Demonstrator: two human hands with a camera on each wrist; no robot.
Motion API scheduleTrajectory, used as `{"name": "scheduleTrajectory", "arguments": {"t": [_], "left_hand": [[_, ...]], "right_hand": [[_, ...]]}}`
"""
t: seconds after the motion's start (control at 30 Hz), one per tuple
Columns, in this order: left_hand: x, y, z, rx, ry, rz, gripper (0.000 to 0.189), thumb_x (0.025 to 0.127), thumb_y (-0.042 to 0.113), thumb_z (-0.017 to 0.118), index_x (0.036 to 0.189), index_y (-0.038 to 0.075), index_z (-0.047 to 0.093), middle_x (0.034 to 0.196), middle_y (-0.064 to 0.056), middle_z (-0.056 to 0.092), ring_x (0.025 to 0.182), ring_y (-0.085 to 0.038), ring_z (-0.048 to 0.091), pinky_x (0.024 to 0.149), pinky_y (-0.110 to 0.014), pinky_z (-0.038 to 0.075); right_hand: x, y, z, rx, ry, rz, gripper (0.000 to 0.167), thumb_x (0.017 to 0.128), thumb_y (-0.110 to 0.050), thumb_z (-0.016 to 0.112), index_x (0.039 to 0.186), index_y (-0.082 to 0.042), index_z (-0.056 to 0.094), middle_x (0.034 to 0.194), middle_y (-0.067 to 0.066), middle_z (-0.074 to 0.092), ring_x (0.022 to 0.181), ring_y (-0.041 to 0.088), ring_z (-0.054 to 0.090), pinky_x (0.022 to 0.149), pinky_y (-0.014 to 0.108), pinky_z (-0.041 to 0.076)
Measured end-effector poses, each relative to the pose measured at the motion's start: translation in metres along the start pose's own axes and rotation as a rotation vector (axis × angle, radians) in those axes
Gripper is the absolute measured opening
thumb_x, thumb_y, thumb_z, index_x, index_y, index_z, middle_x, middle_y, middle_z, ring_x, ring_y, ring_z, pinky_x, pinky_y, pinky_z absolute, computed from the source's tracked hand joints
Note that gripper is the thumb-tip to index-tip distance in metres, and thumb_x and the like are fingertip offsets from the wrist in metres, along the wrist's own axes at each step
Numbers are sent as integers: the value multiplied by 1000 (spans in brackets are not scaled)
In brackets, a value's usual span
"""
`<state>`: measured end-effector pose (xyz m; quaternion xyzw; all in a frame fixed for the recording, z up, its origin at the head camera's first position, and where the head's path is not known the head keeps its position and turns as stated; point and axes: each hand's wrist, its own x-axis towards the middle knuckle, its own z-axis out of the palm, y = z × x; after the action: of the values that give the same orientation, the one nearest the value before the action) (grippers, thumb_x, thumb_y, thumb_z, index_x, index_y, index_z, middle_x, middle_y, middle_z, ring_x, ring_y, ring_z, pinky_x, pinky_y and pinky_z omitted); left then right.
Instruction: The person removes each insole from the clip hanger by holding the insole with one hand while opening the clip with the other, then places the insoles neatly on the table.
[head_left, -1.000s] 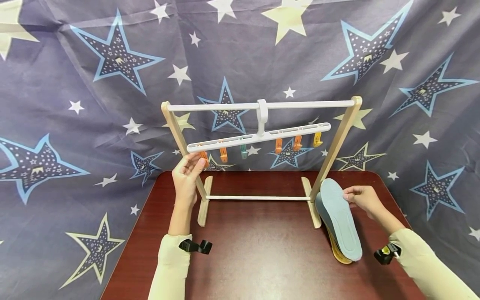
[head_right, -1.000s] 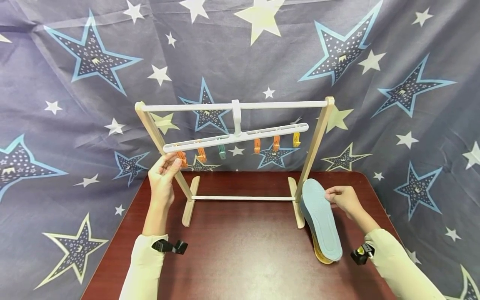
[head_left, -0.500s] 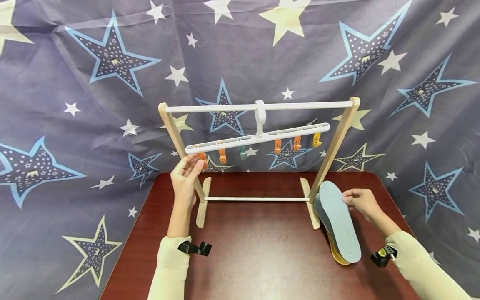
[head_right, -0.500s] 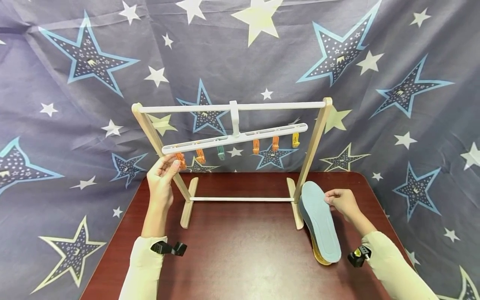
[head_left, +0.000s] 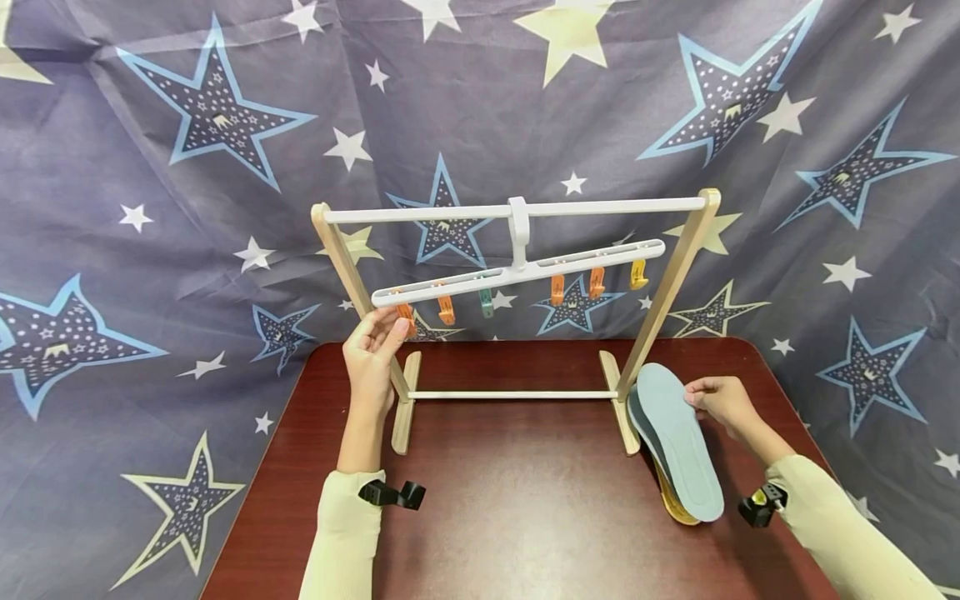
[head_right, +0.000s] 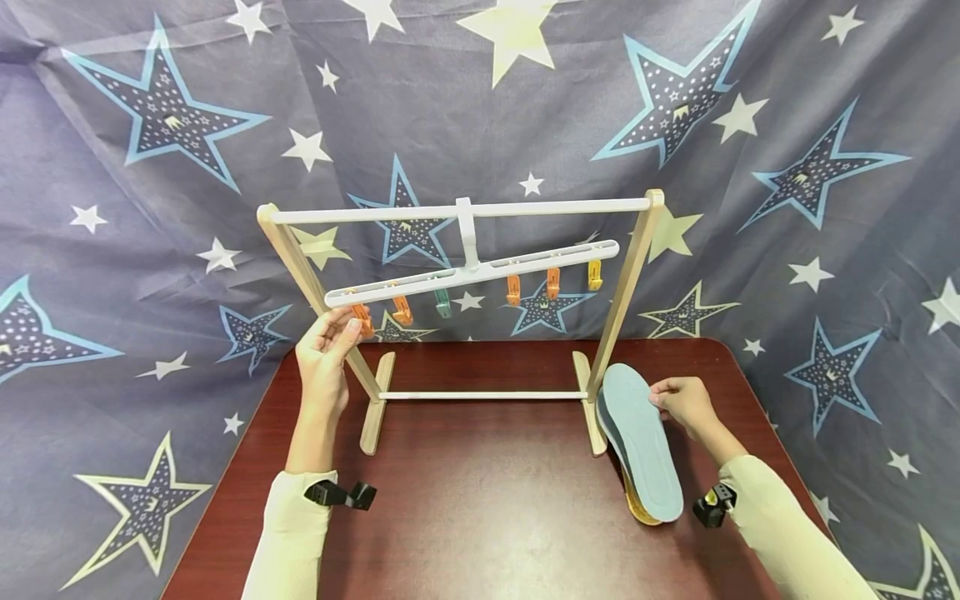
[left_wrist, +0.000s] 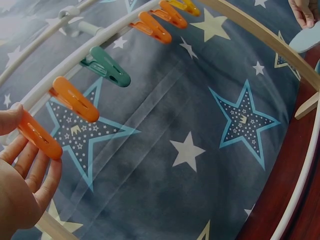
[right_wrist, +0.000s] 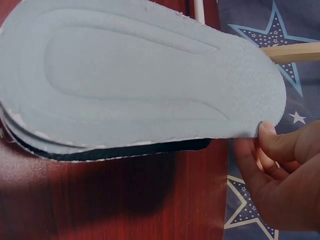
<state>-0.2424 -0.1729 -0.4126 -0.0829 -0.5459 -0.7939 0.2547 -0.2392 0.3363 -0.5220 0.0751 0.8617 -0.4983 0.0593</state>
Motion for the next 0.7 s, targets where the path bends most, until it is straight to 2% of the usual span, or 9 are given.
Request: {"name": "scheduleTrajectory", "arguments": {"t": [0.13, 0.3, 0.57, 0.7], "left_hand": [[0, 1, 1, -10, -2, -2, 18, 90, -6, 70, 108, -2, 71, 94, -1, 74, 85, -9, 69, 76, -19, 59], [-1, 0, 1, 6, -2, -5, 19, 90, -7, 68, 108, -2, 71, 94, 0, 74, 85, -9, 68, 76, -18, 58], [-1, -2, -1, 20, -5, -7, 20, 90, -7, 69, 110, -5, 70, 94, 0, 73, 86, -9, 67, 75, -17, 56], [-2, -2, -1, 27, -3, -7, 20, 90, -7, 69, 109, -5, 70, 94, 0, 73, 86, -9, 67, 74, -17, 56]], "right_hand": [[3, 1, -1, -10, -12, -9, 24, 96, 4, 63, 109, 24, 61, 77, 1, 68, 64, 8, 61, 63, 32, 62], [4, 1, 0, -26, -31, -15, 24, 96, 4, 63, 109, 24, 61, 80, 5, 69, 66, 9, 63, 63, 32, 62], [4, 3, 3, -32, -43, 7, 23, 94, 4, 63, 106, 24, 63, 79, 5, 70, 67, 9, 63, 67, 40, 64], [4, 6, 6, -41, -46, 12, 24, 94, 3, 65, 107, 23, 64, 81, 8, 72, 69, 9, 63, 67, 38, 63]]}}
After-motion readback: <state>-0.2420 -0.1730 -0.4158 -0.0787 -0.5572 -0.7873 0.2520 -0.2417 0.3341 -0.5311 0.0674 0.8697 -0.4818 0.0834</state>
